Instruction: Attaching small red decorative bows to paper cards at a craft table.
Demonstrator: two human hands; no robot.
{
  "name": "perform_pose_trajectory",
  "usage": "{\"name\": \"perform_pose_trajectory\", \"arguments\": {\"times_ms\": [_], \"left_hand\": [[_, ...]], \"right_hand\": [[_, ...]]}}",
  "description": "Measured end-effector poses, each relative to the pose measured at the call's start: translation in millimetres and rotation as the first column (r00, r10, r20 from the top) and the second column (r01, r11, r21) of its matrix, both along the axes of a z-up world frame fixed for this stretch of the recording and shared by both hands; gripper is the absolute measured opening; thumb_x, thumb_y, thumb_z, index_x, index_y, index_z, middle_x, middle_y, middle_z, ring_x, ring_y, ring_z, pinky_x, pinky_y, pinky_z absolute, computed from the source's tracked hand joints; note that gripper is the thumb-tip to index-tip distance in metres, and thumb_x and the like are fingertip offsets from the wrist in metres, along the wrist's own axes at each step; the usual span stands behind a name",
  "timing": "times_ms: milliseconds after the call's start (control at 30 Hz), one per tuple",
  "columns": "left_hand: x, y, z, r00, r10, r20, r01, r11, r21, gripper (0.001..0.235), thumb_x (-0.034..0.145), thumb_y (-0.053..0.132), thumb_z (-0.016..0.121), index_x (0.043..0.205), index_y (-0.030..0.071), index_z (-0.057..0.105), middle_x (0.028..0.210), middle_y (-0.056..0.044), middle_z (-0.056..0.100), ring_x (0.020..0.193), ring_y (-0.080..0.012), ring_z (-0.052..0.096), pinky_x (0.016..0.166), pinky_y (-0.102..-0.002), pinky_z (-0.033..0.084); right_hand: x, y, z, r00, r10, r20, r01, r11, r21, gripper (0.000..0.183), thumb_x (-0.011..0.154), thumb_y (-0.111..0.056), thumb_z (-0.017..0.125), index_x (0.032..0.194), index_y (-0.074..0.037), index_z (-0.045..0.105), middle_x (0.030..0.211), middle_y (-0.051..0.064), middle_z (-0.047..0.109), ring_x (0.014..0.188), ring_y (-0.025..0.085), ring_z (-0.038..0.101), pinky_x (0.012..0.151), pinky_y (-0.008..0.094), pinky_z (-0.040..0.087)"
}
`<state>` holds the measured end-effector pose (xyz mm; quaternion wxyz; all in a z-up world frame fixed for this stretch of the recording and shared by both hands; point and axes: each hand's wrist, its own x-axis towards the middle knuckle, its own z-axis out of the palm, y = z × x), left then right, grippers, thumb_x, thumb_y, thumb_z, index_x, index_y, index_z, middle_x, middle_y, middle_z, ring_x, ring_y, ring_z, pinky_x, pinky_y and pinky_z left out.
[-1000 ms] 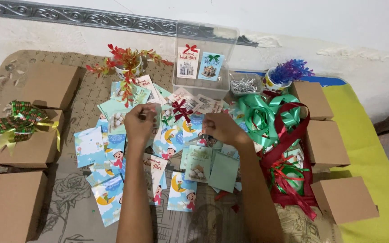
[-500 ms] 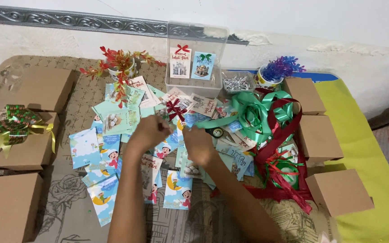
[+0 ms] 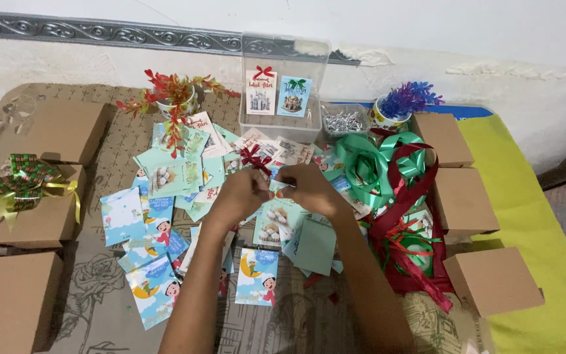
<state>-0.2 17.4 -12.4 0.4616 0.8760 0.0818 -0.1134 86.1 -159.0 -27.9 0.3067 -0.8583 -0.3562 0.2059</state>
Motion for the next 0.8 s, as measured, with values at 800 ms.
{"name": "perform_pose_trajectory", "arguments": {"times_ms": [800], "left_hand": [[15.1,15.6,-19.9,0.917,0.266,0.297,-0.147,0.918,-0.369,0.008,0.092,0.003,0.071,0.094,-0.005,0.071,0.074,-0.017,0.066,0.058,-0.0217,0.065,0.058,-0.034,0.053]], "right_hand": [[27.4,-21.3,11.2,0.966,-0.028,-0.256,0.142,0.886,0.441,0.023,0.098,-0.024,0.069,0.115,-0.009,0.064,0.099,0.017,0.067,0.087,0.029,0.062,0.073,0.039,0.052]]}}
